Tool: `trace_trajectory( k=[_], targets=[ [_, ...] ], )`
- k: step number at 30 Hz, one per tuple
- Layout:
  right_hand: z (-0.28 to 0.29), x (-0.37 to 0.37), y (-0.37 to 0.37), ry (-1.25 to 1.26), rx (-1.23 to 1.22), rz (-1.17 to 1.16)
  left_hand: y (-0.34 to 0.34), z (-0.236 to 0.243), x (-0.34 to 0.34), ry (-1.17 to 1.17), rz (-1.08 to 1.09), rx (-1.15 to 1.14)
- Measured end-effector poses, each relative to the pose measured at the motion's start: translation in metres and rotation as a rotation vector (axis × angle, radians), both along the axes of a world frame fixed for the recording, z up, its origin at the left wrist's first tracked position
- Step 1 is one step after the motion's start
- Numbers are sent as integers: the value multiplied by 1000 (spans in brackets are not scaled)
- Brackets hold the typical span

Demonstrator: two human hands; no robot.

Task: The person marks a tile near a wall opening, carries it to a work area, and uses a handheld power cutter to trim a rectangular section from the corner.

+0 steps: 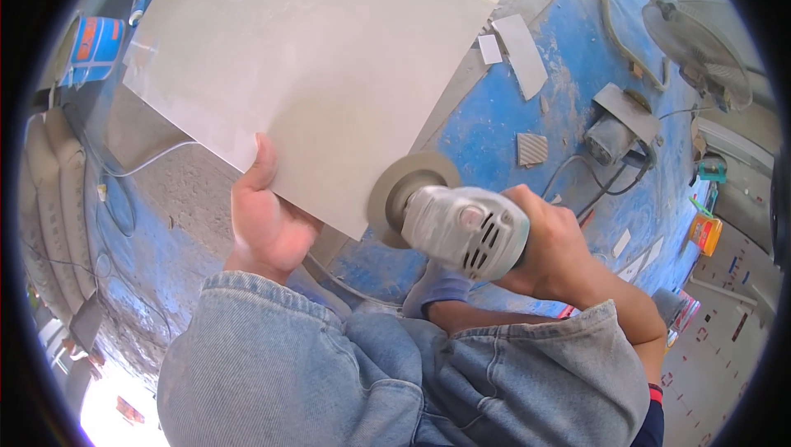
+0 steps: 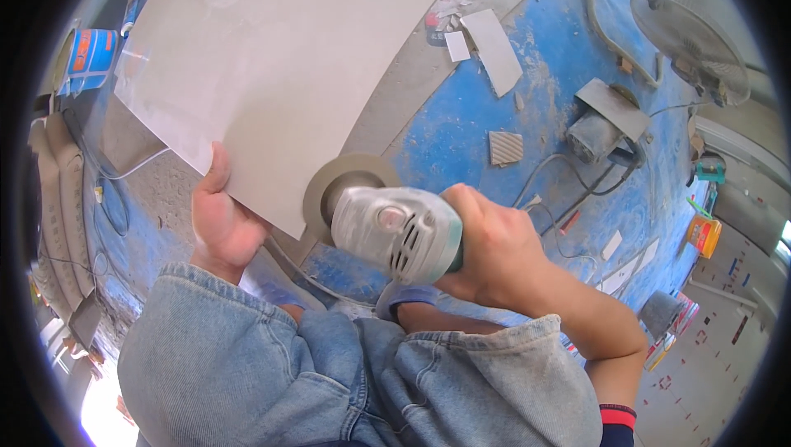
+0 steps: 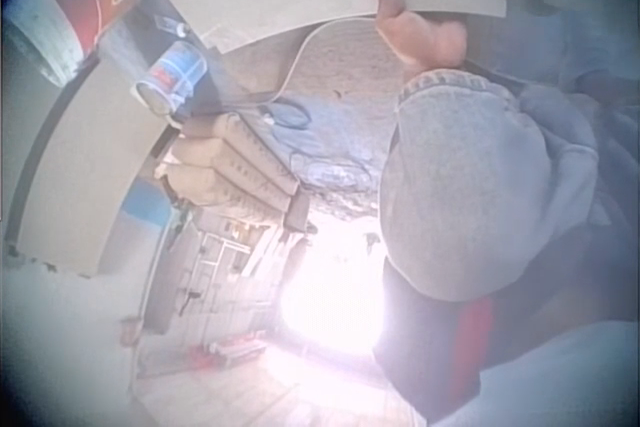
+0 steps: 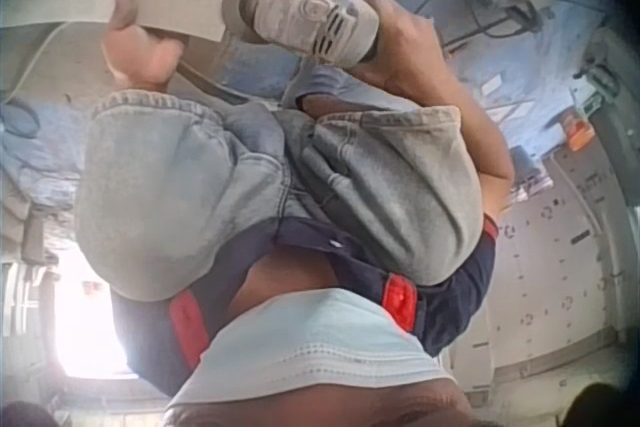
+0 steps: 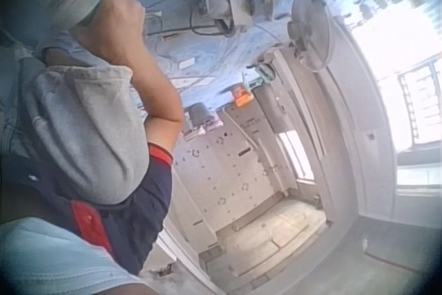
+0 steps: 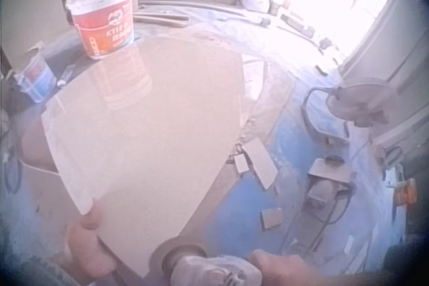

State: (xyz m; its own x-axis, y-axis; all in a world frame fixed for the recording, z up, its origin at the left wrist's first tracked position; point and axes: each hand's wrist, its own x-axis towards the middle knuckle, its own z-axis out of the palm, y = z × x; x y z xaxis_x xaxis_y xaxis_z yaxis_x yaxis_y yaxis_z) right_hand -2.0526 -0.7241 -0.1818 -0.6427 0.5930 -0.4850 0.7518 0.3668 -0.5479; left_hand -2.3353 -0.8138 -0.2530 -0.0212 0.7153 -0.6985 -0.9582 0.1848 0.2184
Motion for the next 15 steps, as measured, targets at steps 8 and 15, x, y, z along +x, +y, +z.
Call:
trace_trajectory(
  k=[8, 15],
  targets=[
    [5, -2, 18, -51, 33, -105, -1, -3, -1, -28, -2, 40],
    [10, -2, 23, -23, 4, -142, 1, 0, 1, 33, 1, 8]
  ],
)
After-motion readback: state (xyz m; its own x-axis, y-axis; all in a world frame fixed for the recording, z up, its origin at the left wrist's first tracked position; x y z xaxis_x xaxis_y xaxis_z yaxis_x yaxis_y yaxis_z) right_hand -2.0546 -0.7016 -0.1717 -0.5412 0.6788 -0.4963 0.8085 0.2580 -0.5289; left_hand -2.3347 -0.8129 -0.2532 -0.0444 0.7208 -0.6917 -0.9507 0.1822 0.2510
